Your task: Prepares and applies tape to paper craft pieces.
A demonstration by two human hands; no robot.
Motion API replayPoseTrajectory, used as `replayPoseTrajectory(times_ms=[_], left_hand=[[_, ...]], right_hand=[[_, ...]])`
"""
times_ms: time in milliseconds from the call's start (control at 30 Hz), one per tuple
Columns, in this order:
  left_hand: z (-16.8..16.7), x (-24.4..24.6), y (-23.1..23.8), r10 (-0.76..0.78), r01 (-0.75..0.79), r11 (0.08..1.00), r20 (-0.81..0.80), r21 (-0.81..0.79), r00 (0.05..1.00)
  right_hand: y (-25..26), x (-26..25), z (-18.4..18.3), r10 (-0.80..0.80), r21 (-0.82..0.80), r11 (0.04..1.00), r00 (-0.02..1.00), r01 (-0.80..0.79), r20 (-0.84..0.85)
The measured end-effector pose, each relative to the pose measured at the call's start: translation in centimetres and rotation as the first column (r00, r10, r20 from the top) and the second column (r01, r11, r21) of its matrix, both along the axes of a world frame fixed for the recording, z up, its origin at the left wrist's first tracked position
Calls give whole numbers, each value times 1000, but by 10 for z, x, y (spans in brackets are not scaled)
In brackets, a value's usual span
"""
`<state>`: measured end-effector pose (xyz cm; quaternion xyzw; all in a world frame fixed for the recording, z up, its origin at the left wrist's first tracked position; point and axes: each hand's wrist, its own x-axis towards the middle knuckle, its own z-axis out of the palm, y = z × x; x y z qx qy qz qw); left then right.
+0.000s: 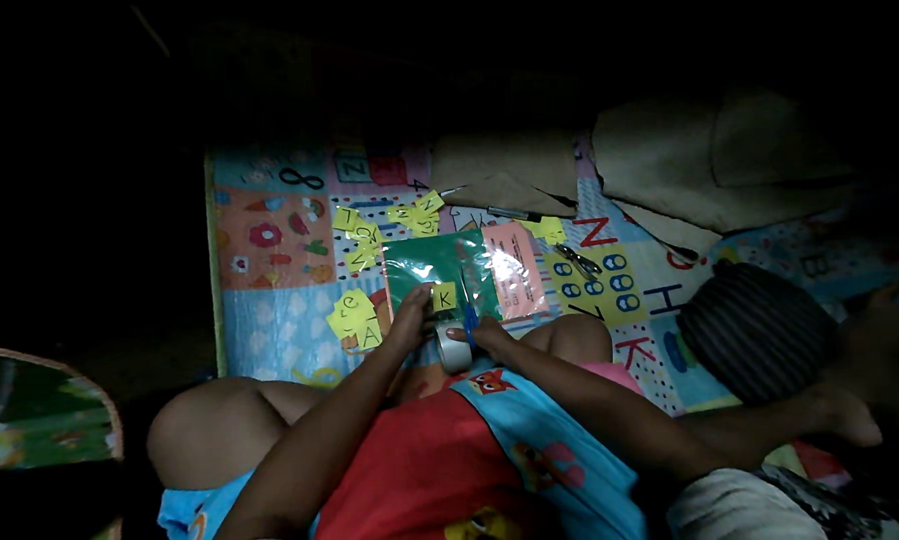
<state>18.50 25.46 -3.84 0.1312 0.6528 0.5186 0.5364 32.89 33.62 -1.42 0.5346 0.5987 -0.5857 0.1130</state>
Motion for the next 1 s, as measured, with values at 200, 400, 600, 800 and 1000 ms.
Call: replayPoseTrajectory(times_ms=[200, 400, 600, 800, 1000], left_hand=[[-14, 0, -7, -96, 98, 995, -150, 7, 984], [-23, -3, -13, -217, 256, 963, -317, 87, 923], [-14, 1, -13, -271, 303, 951, -303, 65, 914], [-12, 4, -14, -339, 400, 913, -392, 83, 855], [-11, 6, -15, -337, 396, 913, -368, 97, 867]], right_hand=[[-1, -1, -1, -6, -4, 1000, 1000, 6, 9], [-2, -1, 0, -15, -11, 1000, 1000, 15, 1], [5, 2, 9, 70, 62, 996, 997, -71, 23], [75, 38, 45, 244, 276, 925, 965, -261, 98], [119, 93, 49, 545, 313, 738, 801, -598, 246]])
